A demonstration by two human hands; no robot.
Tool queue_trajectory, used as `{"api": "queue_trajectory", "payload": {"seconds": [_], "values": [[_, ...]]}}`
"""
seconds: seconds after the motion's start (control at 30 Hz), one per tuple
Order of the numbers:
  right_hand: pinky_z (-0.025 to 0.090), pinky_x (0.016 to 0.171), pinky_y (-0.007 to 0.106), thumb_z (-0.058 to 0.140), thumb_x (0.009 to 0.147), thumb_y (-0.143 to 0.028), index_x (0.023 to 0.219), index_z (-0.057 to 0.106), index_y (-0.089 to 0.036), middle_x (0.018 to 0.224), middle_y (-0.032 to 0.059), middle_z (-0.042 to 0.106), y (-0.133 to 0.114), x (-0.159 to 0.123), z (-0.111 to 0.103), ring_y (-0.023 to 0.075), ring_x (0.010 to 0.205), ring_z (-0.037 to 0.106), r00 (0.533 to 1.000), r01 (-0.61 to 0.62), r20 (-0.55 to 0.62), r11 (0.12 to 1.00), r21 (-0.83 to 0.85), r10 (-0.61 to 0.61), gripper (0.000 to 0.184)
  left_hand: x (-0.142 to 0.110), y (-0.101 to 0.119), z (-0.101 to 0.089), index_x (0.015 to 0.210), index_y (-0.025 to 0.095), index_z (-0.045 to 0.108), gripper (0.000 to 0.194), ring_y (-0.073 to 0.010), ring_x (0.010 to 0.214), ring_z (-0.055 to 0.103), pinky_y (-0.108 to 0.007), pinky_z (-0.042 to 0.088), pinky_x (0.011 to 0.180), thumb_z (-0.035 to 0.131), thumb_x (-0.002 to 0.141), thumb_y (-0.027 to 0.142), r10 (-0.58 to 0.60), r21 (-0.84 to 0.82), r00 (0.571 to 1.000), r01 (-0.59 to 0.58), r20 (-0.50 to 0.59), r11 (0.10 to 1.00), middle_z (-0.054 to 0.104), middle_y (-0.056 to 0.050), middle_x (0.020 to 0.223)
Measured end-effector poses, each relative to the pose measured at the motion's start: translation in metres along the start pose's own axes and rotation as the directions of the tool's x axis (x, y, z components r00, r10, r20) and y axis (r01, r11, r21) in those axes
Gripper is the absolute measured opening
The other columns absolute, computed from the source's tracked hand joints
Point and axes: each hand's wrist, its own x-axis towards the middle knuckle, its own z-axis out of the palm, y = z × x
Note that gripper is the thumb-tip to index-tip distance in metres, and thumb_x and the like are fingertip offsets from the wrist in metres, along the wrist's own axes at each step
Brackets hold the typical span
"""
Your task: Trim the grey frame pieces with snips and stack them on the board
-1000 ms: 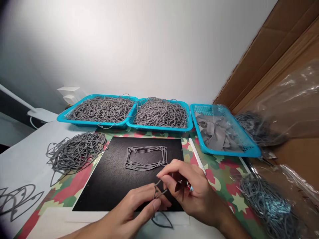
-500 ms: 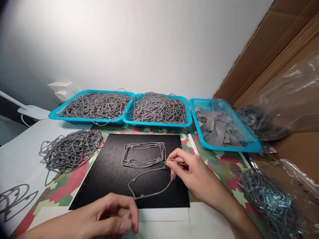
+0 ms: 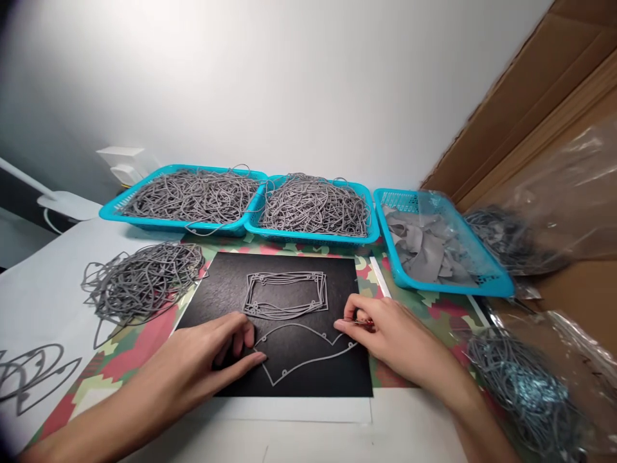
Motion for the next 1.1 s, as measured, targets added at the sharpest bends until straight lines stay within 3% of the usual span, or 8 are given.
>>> {"api": "queue_trajectory", "payload": {"seconds": [0.17, 0.23, 0.33, 0.4, 0.6, 0.77, 0.93, 1.1], "values": [[0.030, 0.061, 0.031, 0.069, 0.111, -0.058, 0.095, 0.070, -0.025, 0.070, -0.0050, 0.054, -0.002, 0.003, -0.002, 0.0163, 0.065, 0.050, 0.996, 0.011, -0.086, 0.999, -0.034, -0.014, 0.036, 0.003, 0.006, -0.005, 0.099, 0.024, 0.063, 0.026, -0.0193, 0.071, 0.063, -0.030, 0.036, 0.066, 0.053, 0.115, 0.042, 0.038, 0.017, 0.996, -0.040, 0.077, 0.999, 0.072, 0.000, 0.089], [0.036, 0.064, 0.031, 0.073, 0.110, -0.054, 0.103, 0.073, -0.027, 0.078, -0.0043, 0.058, -0.006, 0.002, -0.004, 0.0166, 0.071, 0.055, 0.998, 0.058, -0.038, 0.998, -0.026, -0.059, 0.028, 0.004, 0.007, -0.008, 0.099, 0.025, 0.064, 0.026, -0.0189, 0.070, 0.063, -0.030, 0.036, 0.065, 0.053, 0.115, 0.042, 0.055, 0.016, 0.993, -0.057, 0.100, 0.998, 0.072, 0.001, 0.087], [0.045, 0.078, 0.031, 0.073, 0.112, -0.041, 0.106, 0.073, -0.027, 0.101, -0.0011, 0.068, -0.013, 0.002, -0.005, 0.0179, 0.089, 0.065, 0.982, 0.177, 0.068, 0.984, -0.004, -0.176, 0.015, 0.008, 0.005, -0.007, 0.102, 0.025, 0.065, 0.028, -0.0180, 0.064, 0.060, -0.029, 0.034, 0.061, 0.062, 0.111, 0.052, 0.032, 0.027, 0.998, -0.033, 0.052, 0.999, 0.071, 0.002, 0.082], [0.046, 0.085, 0.032, 0.067, 0.116, -0.035, 0.101, 0.070, -0.026, 0.110, 0.0003, 0.068, -0.016, 0.003, -0.004, 0.0187, 0.097, 0.067, 0.971, 0.215, 0.110, 0.977, -0.013, -0.212, 0.018, 0.009, 0.002, -0.005, 0.104, 0.025, 0.065, 0.028, -0.0173, 0.062, 0.059, -0.028, 0.033, 0.059, 0.064, 0.111, 0.052, 0.021, 0.016, 1.000, -0.021, 0.011, 1.000, 0.071, 0.003, 0.080], [0.047, 0.083, 0.034, 0.053, 0.121, -0.036, 0.109, 0.062, -0.027, 0.109, 0.0012, 0.070, -0.019, -0.003, -0.004, 0.0202, 0.093, 0.065, 0.979, 0.203, 0.041, 0.978, -0.037, -0.202, 0.017, 0.008, 0.004, -0.005, 0.099, 0.025, 0.067, 0.020, -0.0153, 0.062, 0.058, -0.027, 0.036, 0.061, 0.056, 0.113, 0.034, 0.129, -0.055, 0.991, -0.127, 0.047, 0.990, 0.070, 0.003, 0.082], [0.045, 0.074, 0.031, 0.061, 0.118, -0.037, 0.107, 0.065, -0.027, 0.100, -0.0019, 0.072, -0.021, -0.008, -0.006, 0.0173, 0.082, 0.063, 0.983, 0.179, 0.021, 0.983, 0.046, -0.181, 0.015, 0.006, 0.005, -0.007, 0.104, 0.025, 0.066, 0.016, -0.0160, 0.073, 0.063, -0.027, 0.043, 0.068, 0.053, 0.113, 0.030, 0.229, -0.108, 0.973, -0.227, 0.010, 0.968, 0.071, 0.002, 0.089], [0.046, 0.074, 0.032, 0.067, 0.115, -0.040, 0.109, 0.071, -0.028, 0.108, 0.0002, 0.074, -0.015, -0.004, -0.005, 0.0179, 0.082, 0.060, 0.986, 0.162, -0.043, 0.986, 0.032, -0.160, 0.014, 0.007, -0.006, -0.012, 0.109, 0.025, 0.067, 0.018, -0.0143, 0.075, 0.064, -0.025, 0.048, 0.068, 0.055, 0.115, 0.038, 0.135, -0.248, 0.989, -0.115, 0.062, 0.962, 0.075, 0.002, 0.096], [0.051, 0.075, 0.032, 0.056, 0.119, -0.048, 0.126, 0.075, -0.029, 0.121, 0.0060, 0.074, -0.008, 0.000, -0.003, 0.0212, 0.095, 0.067, 0.987, 0.157, 0.032, 0.987, 0.043, -0.159, 0.028, 0.006, -0.010, -0.024, 0.121, 0.024, 0.073, 0.024, -0.0155, 0.084, 0.071, -0.024, 0.058, 0.075, 0.060, 0.113, 0.043, 0.095, -0.388, 0.993, -0.061, 0.068, 0.920, 0.080, -0.003, 0.109]]}}
